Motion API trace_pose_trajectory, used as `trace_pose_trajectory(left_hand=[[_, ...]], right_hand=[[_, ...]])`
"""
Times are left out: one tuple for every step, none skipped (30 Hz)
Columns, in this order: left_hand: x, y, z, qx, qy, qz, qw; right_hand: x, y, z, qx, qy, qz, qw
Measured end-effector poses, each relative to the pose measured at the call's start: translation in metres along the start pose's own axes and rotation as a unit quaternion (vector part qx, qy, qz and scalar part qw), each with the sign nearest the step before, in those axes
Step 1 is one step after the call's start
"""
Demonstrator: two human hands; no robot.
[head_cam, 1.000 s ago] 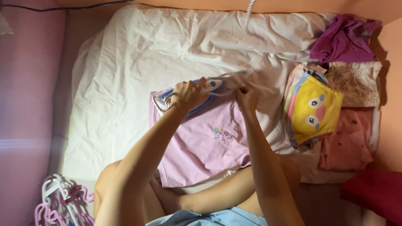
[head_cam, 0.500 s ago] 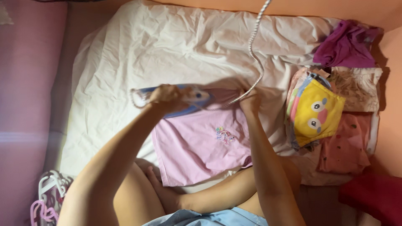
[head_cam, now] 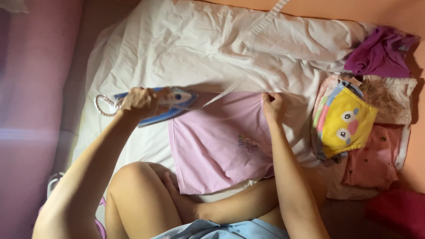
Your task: The person irons a pink garment on a bed by hand using an iron and then folds it.
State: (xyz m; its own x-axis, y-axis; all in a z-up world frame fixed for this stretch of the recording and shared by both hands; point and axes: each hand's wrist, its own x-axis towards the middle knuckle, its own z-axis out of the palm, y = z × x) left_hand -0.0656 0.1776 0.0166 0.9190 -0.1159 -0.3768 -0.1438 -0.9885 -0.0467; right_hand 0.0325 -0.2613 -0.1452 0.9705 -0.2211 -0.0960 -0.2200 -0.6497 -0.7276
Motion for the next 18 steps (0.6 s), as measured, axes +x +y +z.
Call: trace_pose_trajectory(left_hand=[[0.0, -0.004, -0.001, -0.012, 0.005, -0.014, 1.0], [0.001, -0.008, -0.002, -0.047, 0.009, -0.055, 0.997], [0.004, -0.012, -0.003, -0.082, 0.013, -0.097, 0.992], [0.005, -0.017, -0.003, -0.117, 0.019, -0.139, 0.983], [0.0, -0.024, -0.003, -0.104, 0.049, -0.126, 0.985], [-0.005, -0.033, -0.002, -0.092, 0.078, -0.112, 0.986], [-0.009, -0.039, 0.001, -0.079, 0.107, -0.097, 0.986], [-0.011, -0.041, 0.004, -0.055, 0.1, -0.064, 0.991], [-0.013, -0.042, 0.008, -0.031, 0.094, -0.031, 0.995], [-0.015, -0.044, 0.011, -0.006, 0.088, 0.001, 0.996], [-0.011, -0.036, 0.015, 0.013, 0.075, 0.029, 0.997], [-0.003, -0.019, 0.018, 0.034, 0.062, 0.059, 0.996], [0.004, -0.006, 0.018, 0.054, 0.049, 0.088, 0.993], [0.007, 0.009, 0.017, 0.03, 0.046, 0.096, 0.994], [0.014, 0.031, 0.016, 0.006, 0.043, 0.105, 0.993], [0.025, 0.051, 0.011, -0.013, 0.022, 0.1, 0.995], [0.036, 0.07, 0.006, -0.032, 0.001, 0.095, 0.995], [0.045, 0.086, 0.001, -0.057, -0.005, 0.059, 0.997]], right_hand=[[0.001, 0.002, 0.0, -0.003, 0.001, -0.003, 1.0], [0.0, 0.004, 0.001, -0.005, 0.001, -0.005, 1.0], [0.0, 0.006, 0.001, 0.005, -0.003, -0.009, 1.0], [0.001, 0.006, 0.001, 0.017, -0.005, -0.015, 1.0], [0.001, 0.004, 0.002, 0.028, -0.008, -0.022, 0.999], [0.0, 0.002, 0.003, 0.019, -0.002, -0.042, 0.999], [-0.002, 0.0, 0.003, 0.01, 0.005, -0.061, 0.998], [-0.006, -0.003, 0.003, 0.001, 0.012, -0.079, 0.997], [-0.011, -0.006, 0.003, -0.014, 0.023, -0.096, 0.995], [-0.015, -0.009, 0.005, -0.029, 0.035, -0.114, 0.992], [-0.017, -0.011, 0.006, -0.044, 0.046, -0.131, 0.989], [-0.015, -0.012, 0.006, -0.03, 0.038, -0.109, 0.993], [-0.012, -0.01, 0.006, -0.016, 0.03, -0.086, 0.996], [-0.011, -0.005, 0.004, -0.005, 0.021, -0.062, 0.998], [-0.009, 0.0, 0.004, -0.009, 0.018, -0.062, 0.998], [-0.005, 0.006, 0.005, -0.012, 0.015, -0.062, 0.998], [0.0, 0.011, 0.005, -0.015, 0.012, -0.062, 0.998], [0.003, 0.016, 0.007, -0.014, 0.013, -0.061, 0.998]])
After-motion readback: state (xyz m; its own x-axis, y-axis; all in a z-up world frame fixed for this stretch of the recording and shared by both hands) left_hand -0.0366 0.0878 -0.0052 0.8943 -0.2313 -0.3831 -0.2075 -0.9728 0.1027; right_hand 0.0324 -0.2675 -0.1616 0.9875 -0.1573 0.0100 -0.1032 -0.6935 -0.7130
